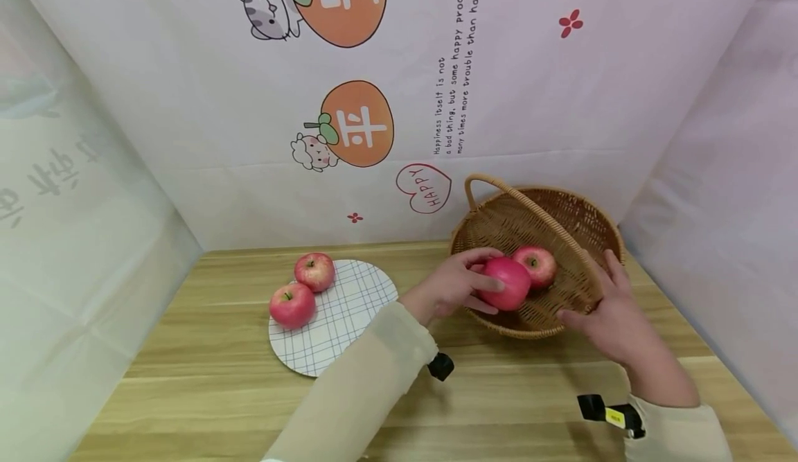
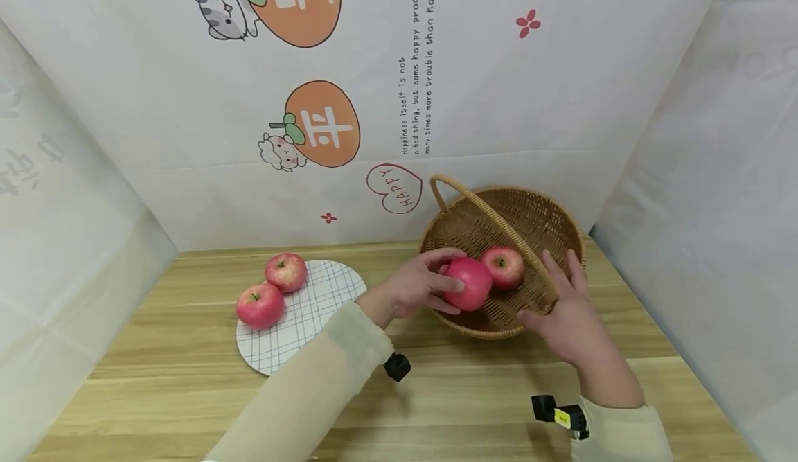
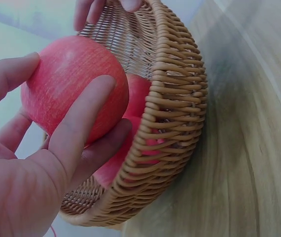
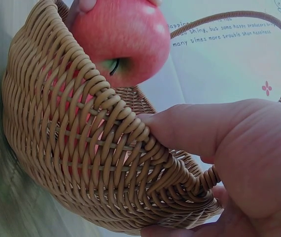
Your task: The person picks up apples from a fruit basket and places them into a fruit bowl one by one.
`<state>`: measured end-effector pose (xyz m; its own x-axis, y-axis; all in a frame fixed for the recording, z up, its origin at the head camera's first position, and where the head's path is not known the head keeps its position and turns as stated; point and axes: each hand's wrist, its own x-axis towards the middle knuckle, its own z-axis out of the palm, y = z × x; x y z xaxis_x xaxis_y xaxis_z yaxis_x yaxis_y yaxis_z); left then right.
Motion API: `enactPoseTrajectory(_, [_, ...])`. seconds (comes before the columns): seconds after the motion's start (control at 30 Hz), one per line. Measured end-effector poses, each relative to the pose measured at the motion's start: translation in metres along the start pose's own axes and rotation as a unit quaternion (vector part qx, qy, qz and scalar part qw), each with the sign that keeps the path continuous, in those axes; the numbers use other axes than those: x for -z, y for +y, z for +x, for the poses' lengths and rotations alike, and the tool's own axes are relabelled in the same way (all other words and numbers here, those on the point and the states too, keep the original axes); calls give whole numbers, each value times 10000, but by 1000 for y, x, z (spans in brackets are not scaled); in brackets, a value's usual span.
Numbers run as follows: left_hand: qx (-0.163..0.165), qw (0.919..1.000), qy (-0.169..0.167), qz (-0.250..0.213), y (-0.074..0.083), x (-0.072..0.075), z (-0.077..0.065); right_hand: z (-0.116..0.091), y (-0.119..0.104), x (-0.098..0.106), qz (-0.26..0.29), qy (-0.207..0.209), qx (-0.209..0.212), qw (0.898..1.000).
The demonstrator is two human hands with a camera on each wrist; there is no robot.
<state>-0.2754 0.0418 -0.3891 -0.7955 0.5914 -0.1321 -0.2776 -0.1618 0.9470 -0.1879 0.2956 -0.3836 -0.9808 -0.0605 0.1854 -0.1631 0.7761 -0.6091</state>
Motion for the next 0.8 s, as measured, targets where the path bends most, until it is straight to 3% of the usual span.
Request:
enactPoseTrajectory(0.33, [-9,9997,204,-133,13,14,-13,0,-2,1,0,-69,-75,9999])
enactPoseTrajectory(0.8, [-122,9975,616,-336,20,39,-36,0,-2,0,35,-4,-19,10000])
